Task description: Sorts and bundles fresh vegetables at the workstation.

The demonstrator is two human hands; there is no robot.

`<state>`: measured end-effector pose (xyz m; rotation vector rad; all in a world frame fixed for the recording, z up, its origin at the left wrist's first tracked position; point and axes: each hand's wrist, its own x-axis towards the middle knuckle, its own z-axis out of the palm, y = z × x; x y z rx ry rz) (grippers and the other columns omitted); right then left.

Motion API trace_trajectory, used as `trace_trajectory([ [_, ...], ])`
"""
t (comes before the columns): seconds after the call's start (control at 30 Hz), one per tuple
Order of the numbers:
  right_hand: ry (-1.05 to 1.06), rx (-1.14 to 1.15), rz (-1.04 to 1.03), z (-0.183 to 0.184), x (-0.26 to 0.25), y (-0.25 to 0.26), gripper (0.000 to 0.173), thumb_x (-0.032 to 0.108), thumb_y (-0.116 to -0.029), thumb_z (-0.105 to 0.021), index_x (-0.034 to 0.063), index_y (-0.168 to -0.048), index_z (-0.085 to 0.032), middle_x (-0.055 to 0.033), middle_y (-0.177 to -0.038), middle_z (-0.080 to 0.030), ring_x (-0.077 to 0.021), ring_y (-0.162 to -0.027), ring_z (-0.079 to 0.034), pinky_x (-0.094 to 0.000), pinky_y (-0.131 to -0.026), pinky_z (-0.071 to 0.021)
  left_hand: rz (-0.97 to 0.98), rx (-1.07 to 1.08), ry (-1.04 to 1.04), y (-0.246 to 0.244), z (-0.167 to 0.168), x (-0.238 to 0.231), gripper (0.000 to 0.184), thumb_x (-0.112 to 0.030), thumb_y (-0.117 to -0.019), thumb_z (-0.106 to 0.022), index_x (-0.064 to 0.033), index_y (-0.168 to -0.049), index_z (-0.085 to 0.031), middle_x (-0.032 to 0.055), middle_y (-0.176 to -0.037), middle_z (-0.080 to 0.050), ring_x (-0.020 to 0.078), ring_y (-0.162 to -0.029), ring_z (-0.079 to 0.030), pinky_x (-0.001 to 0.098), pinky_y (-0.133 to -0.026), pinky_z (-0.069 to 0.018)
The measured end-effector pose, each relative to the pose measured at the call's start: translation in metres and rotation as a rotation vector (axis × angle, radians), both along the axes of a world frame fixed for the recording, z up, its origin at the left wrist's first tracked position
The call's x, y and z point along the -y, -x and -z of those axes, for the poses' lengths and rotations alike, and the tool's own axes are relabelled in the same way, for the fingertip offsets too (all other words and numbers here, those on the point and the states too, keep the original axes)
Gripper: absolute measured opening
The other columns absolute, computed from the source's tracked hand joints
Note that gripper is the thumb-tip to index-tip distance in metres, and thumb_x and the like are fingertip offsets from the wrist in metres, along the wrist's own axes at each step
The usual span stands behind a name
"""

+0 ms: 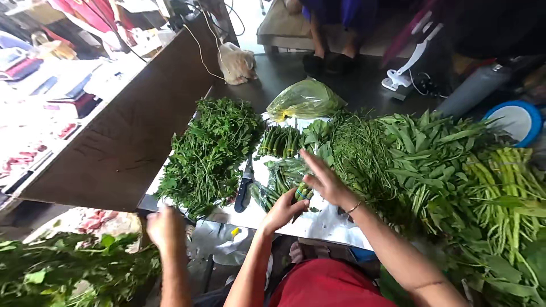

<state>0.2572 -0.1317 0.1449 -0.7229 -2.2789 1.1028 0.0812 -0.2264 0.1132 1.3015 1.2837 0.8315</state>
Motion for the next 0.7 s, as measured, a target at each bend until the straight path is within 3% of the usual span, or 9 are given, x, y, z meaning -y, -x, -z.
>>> trace_trajectory([
  [0.07,0.035,0.156,-0.171,0.009,0.008,0.006,0.061,0.044,-0.1082,-0.043,0.0057,-0.155,-0.045,-0.0150,-0.164,-0.036,-0.0291,-0.151,-0.036,-0.0482,-0.124,-0.0297,-0.003,-0.002,-0.027,-0.002,0.006,0.000,0.033,-0.016,-0.0991,-0.061,0.0035,-0.125,-0.057,0.0021,-0.093,-0.070,0.0063,-0.080,-0.068,0.0279,-0.080,-0.0595],
  [0.13,0.146,0.179,-0.209,0.017,0.001,0.002,0.063,0.047,-0.1080,-0.043,0.0068,-0.157,-0.042,-0.0143,-0.163,-0.038,-0.0262,-0.148,-0.041,-0.0442,-0.122,-0.0333,-0.011,0.003,0.021,-0.002,0.013,-0.001,0.037,-0.018,-0.0997,-0.062,0.0039,-0.128,-0.055,0.0045,-0.094,-0.071,0.0094,-0.081,-0.070,0.0309,-0.080,-0.0601],
  [0.23,0.222,0.101,-0.154,0.033,-0.009,-0.007,0.059,0.036,-0.1009,-0.062,0.0047,-0.150,-0.051,-0.0197,-0.144,-0.056,-0.0278,-0.123,-0.062,-0.0426,-0.102,-0.0522,-0.050,0.038,0.086,0.000,0.019,-0.001,0.037,-0.019,-0.0990,-0.063,0.0035,-0.127,-0.054,0.0054,-0.094,-0.070,0.0116,-0.080,-0.070,0.0324,-0.079,-0.0608],
  [0.3,0.264,0.076,-0.153,0.043,-0.010,-0.007,0.051,0.026,-0.0955,-0.071,0.0025,-0.139,-0.060,-0.0195,-0.133,-0.064,-0.0250,-0.113,-0.066,-0.0407,-0.097,-0.0547,-0.041,-0.011,0.092,0.002,0.023,-0.005,0.038,-0.022,-0.0980,-0.065,0.0034,-0.125,-0.056,0.0062,-0.093,-0.070,0.0121,-0.079,-0.070,0.0329,-0.079,-0.0606],
  [0.37,0.360,0.054,-0.125,0.049,-0.019,-0.007,0.045,0.020,-0.0906,-0.075,0.0005,-0.130,-0.064,-0.0175,-0.119,-0.069,-0.0212,-0.101,-0.069,-0.0381,-0.091,-0.0576,-0.059,-0.117,0.091,0.004,0.026,-0.011,0.048,-0.027,-0.0954,-0.069,0.0023,-0.131,-0.054,0.0111,-0.103,-0.069,0.0163,-0.090,-0.069,0.0374,-0.085,-0.0580],
  [0.47,0.513,-0.051,0.147,0.064,-0.046,0.003,0.043,0.014,-0.0887,-0.075,-0.0042,-0.125,-0.060,-0.0184,-0.109,-0.068,-0.0222,-0.092,-0.070,-0.0391,-0.083,-0.0608,-0.269,-0.240,0.019,0.016,0.028,-0.017,0.075,-0.032,-0.0938,-0.072,0.0039,-0.150,-0.039,0.0240,-0.140,-0.056,0.0310,-0.130,-0.056,0.0471,-0.110,-0.0460],
  [0.5,0.598,-0.138,0.285,0.070,-0.057,0.012,0.043,0.009,-0.0912,-0.072,-0.0065,-0.128,-0.056,-0.0209,-0.110,-0.066,-0.0244,-0.089,-0.070,-0.0398,-0.079,-0.0622,-0.362,-0.260,-0.023,0.022,0.028,-0.016,0.077,-0.033,-0.0946,-0.070,0.0043,-0.153,-0.035,0.0259,-0.145,-0.052,0.0337,-0.136,-0.051,0.0487,-0.114,-0.0426],
  [0.6,0.853,-0.452,0.588,0.087,-0.091,0.053,0.040,0.000,-0.0976,-0.061,-0.0071,-0.135,-0.049,-0.0242,-0.116,-0.058,-0.0267,-0.086,-0.067,-0.0395,-0.075,-0.0609,-0.539,-0.297,-0.087,0.039,0.027,-0.002,0.074,-0.032,-0.0998,-0.063,0.0025,-0.156,-0.030,0.0260,-0.144,-0.052,0.0336,-0.133,-0.053,0.0484,-0.109,-0.0466],
  [0.7,1.036,-0.652,0.709,0.102,-0.118,0.105,0.043,-0.003,-0.0989,-0.059,-0.0059,-0.138,-0.040,-0.0251,-0.121,-0.053,-0.0281,-0.089,-0.066,-0.0384,-0.076,-0.0603,-0.562,-0.284,-0.074,0.049,0.034,0.028,0.074,-0.031,-0.1000,-0.061,0.0004,-0.158,-0.027,0.0246,-0.141,-0.054,0.0311,-0.126,-0.059,0.0463,-0.104,-0.0515],
])
